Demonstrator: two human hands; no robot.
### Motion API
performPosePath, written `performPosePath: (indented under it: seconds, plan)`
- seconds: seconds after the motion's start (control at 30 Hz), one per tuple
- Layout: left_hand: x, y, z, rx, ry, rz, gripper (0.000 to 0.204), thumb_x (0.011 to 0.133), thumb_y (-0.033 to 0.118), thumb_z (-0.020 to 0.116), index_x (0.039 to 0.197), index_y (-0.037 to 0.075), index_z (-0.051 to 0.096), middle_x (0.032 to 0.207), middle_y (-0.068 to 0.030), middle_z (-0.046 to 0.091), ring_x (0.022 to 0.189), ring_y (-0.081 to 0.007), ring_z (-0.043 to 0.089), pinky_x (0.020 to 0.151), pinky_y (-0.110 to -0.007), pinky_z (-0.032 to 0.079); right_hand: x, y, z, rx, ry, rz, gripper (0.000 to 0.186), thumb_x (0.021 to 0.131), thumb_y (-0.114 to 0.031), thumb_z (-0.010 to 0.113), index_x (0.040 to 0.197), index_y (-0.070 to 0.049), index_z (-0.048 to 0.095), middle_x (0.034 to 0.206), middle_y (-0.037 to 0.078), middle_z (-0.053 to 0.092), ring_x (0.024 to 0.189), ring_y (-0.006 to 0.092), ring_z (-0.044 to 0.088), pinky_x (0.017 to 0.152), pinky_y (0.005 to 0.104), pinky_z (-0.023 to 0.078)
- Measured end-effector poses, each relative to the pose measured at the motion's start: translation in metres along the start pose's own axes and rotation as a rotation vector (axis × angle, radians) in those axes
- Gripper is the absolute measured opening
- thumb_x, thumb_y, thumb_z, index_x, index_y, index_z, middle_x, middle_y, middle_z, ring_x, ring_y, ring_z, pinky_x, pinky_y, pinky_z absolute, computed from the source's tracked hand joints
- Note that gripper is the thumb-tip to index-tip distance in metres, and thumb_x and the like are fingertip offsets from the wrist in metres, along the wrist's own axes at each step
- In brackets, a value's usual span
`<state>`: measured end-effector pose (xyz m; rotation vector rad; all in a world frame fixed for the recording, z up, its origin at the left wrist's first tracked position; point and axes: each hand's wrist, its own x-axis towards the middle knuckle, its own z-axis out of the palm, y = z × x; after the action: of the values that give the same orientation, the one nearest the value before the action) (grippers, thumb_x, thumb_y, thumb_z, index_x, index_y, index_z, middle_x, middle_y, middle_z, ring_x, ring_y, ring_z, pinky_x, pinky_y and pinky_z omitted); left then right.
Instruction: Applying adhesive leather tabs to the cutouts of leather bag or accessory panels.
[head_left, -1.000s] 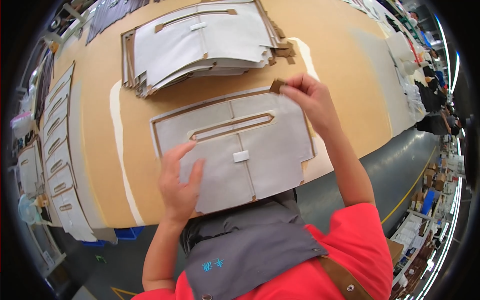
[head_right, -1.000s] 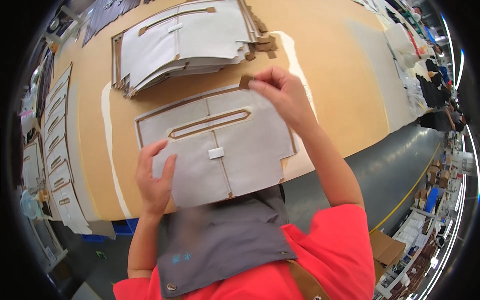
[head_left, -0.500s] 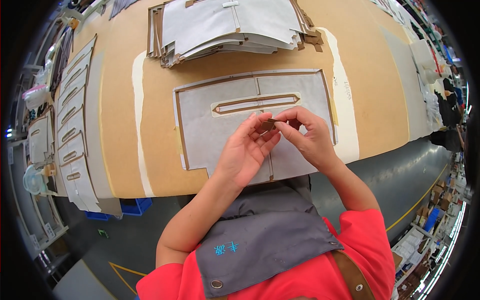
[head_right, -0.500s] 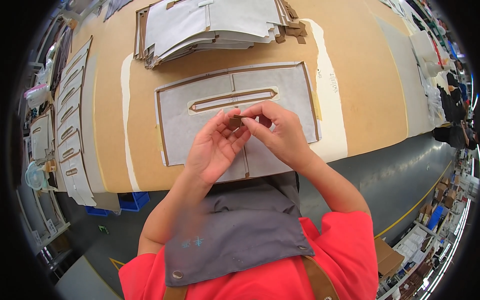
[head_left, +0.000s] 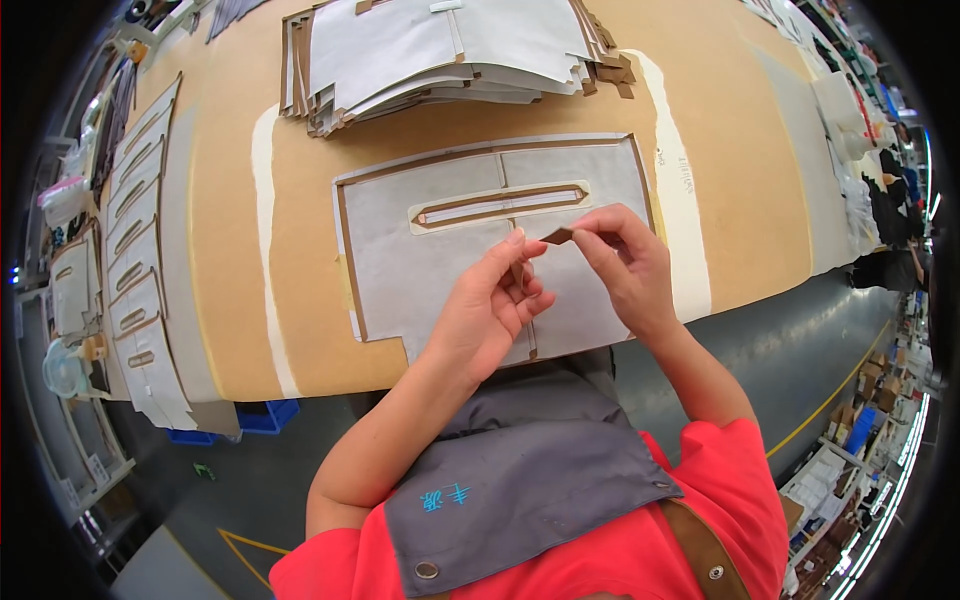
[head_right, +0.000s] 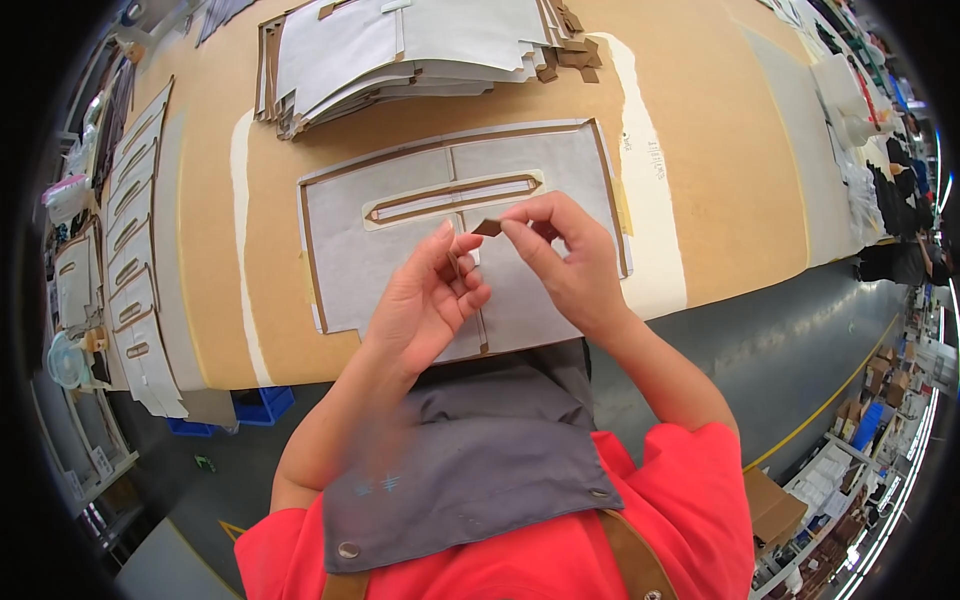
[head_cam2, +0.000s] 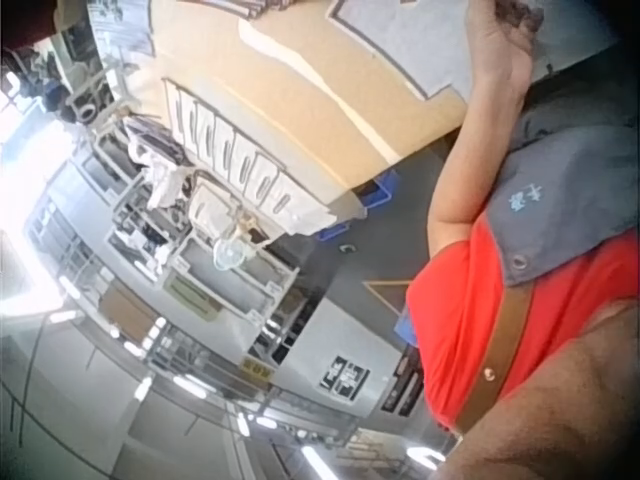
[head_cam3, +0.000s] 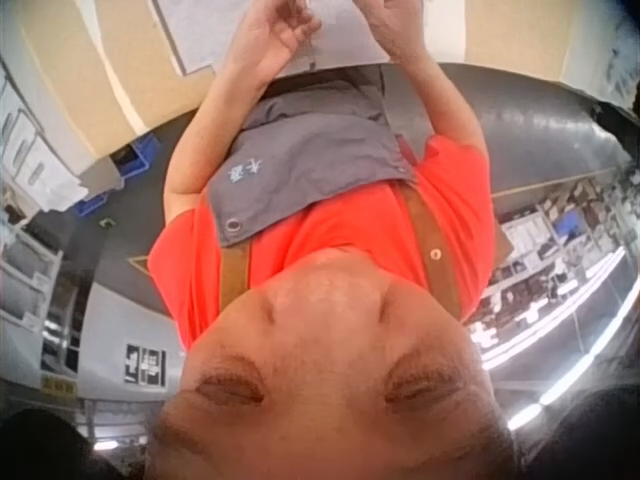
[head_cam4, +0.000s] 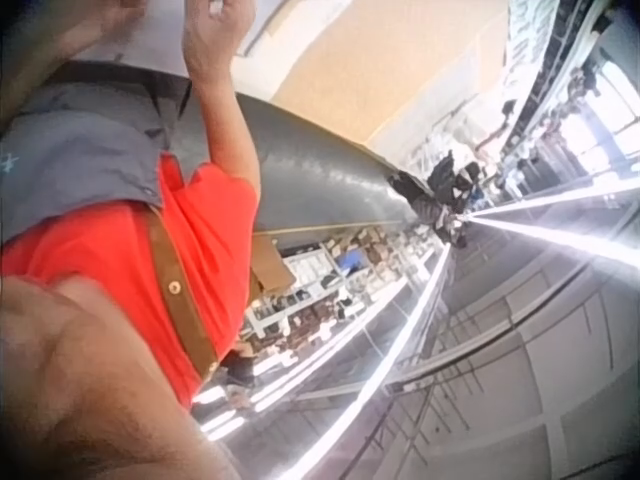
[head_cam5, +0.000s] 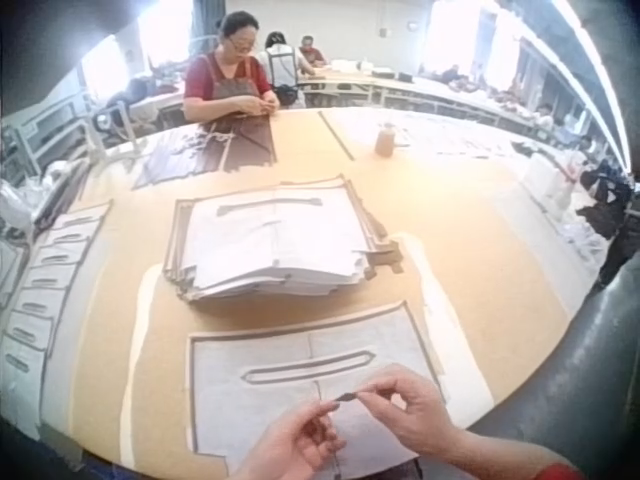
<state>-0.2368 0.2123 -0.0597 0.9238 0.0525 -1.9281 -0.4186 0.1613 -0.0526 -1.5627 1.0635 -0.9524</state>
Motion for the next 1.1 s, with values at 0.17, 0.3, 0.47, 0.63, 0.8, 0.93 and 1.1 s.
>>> performPosePath:
  seconds: [0.17,0.3,0.47,0.63,0.8,0.93,1.1]
  plan:
    - [-0.008,-0.001,0.003,0.085,-0.087,-0.041,0.022,0.096,0.024,0.067,0.105,0.004,0.065,0.079,0.0032,0.050,0.069,-0.0059,0.046,0.054,-0.022,0.037,0.002,0.011,-0.016,-0.693,0.034,-0.963,0.037,0.065,-0.004,0.076,0.100,-0.013,0.072,0.096,-0.003,0.067,0.070,0.0126,0.056,0.060,0.0267,0.039]
    - [-0.006,-0.004,-0.003,0.209,-0.060,0.045,0.015,0.095,0.016,0.068,0.103,0.004,0.067,0.072,0.0066,0.048,0.059,-0.0024,0.039,0.046,-0.020,0.028,-0.003,0.011,-0.018,-0.680,-0.041,-0.899,0.028,0.074,-0.005,0.076,0.101,-0.011,0.072,0.096,0.000,0.068,0.072,0.0153,0.057,0.062,0.0282,0.042]
    - [-0.008,-0.006,0.003,0.407,0.050,0.143,0.015,0.094,0.016,0.070,0.101,0.002,0.069,0.069,0.0079,0.050,0.055,-0.0009,0.035,0.047,-0.020,0.025,-0.004,-0.009,-0.016,-0.201,-0.105,-0.033,0.016,0.094,-0.013,0.069,0.106,-0.002,0.068,0.098,0.006,0.068,0.084,0.0166,0.062,0.079,0.0285,0.050]
    - [-0.005,-0.010,0.002,0.527,0.038,0.226,0.017,0.094,0.016,0.070,0.102,0.002,0.071,0.072,0.0076,0.055,0.054,0.0003,0.033,0.047,-0.019,0.023,-0.001,-0.009,-0.017,-0.028,-0.221,0.193,0.018,0.095,-0.016,0.068,0.106,-0.001,0.069,0.096,0.003,0.069,0.085,0.0098,0.061,0.078,0.0260,0.050]
    - [-0.003,-0.011,0.007,0.570,0.017,0.249,0.017,0.093,0.017,0.072,0.101,0.002,0.072,0.071,0.0086,0.054,0.055,0.0004,0.033,0.048,-0.020,0.023,0.000,-0.004,-0.019,0.112,-0.244,0.301,0.019,0.093,-0.017,0.070,0.101,-0.001,0.069,0.091,0.003,0.071,0.080,0.0080,0.061,0.076,0.0255,0.050]
    - [0.010,-0.015,-0.008,0.835,-0.003,0.486,0.018,0.093,0.018,0.072,0.100,0.002,0.072,0.068,0.0095,0.051,0.055,-0.0001,0.031,0.048,-0.020,0.022,0.003,-0.001,-0.027,-0.060,-0.160,0.109,0.012,0.092,-0.010,0.070,0.101,-0.002,0.068,0.089,0.003,0.071,0.080,0.0081,0.063,0.073,0.0231,0.051]
    - [0.011,-0.002,0.007,0.665,0.000,0.246,0.024,0.096,0.026,0.069,0.103,0.003,0.072,0.063,0.0119,0.040,0.054,-0.0011,0.027,0.048,-0.022,0.019,0.008,0.018,-0.053,-0.046,0.107,-0.031,0.009,0.093,-0.003,0.068,0.102,-0.003,0.067,0.090,0.003,0.071,0.079,0.0097,0.069,0.066,0.0223,0.054]
